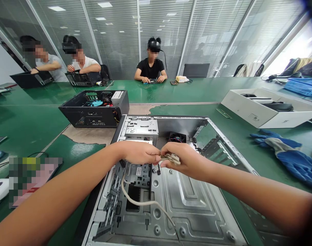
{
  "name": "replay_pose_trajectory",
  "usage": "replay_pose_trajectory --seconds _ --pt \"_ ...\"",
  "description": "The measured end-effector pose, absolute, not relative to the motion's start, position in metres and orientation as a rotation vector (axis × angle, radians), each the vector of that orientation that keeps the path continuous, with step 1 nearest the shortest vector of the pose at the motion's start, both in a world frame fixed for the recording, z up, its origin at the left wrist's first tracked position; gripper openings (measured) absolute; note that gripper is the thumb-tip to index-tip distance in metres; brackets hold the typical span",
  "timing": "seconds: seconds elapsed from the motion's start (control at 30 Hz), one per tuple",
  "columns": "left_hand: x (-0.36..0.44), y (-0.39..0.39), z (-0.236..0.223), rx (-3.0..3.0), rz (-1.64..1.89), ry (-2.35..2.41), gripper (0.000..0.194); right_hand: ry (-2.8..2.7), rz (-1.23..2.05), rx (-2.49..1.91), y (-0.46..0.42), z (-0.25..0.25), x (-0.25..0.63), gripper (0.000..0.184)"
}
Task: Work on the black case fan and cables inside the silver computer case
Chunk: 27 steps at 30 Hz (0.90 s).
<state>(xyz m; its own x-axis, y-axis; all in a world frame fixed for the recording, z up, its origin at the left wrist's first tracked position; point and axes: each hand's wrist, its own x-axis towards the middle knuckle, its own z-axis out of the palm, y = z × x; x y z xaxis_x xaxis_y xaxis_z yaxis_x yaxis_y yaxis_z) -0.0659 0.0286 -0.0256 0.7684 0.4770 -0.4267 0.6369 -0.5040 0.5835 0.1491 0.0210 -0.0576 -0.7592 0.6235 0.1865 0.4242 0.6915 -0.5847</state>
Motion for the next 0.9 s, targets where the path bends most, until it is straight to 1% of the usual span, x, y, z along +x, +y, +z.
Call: replay_pose_trajectory --seconds 0.13,0.17,0.23,0.37,0.47,0.53,0.63,0.7,0.8,0.9 --pt "-0.063 0.028 -0.025 2.241 -0.281 0.774 0.023 -2.676 0.479 -0.755 0.019 -0.065 0.152 0.021" --pt "-0.063 0.027 -0.025 2.27 -0.268 0.776 0.023 -2.68 0.458 -0.776 0.018 -0.065 0.152 0.021" --pt "-0.062 0.028 -0.026 2.355 -0.256 0.818 0.024 -2.643 0.516 -0.875 0.017 -0.065 0.151 0.022" --pt "-0.062 0.027 -0.028 2.519 -0.312 0.945 0.035 -2.472 0.794 -1.12 0.017 -0.06 0.146 0.023" --pt "-0.061 0.025 -0.027 2.555 -0.322 1.0 0.043 -2.345 1.039 -1.206 0.018 -0.057 0.142 0.023" --pt "-0.06 0.022 -0.026 2.566 -0.328 1.018 0.041 -2.246 1.244 -1.208 0.018 -0.054 0.139 0.025" --pt "-0.059 0.02 -0.026 2.602 -0.37 1.003 0.038 -2.037 1.613 -1.177 0.017 -0.051 0.136 0.033" --pt "-0.059 0.02 -0.027 2.625 -0.398 1.007 0.039 -1.923 1.762 -1.152 0.018 -0.05 0.136 0.037" --pt "-0.061 0.022 -0.029 2.612 -0.381 1.032 0.04 -1.944 1.712 -1.126 0.02 -0.051 0.137 0.038" --pt "-0.064 0.025 -0.03 2.539 -0.289 0.971 0.045 -2.105 1.43 -1.128 0.021 -0.053 0.14 0.033"
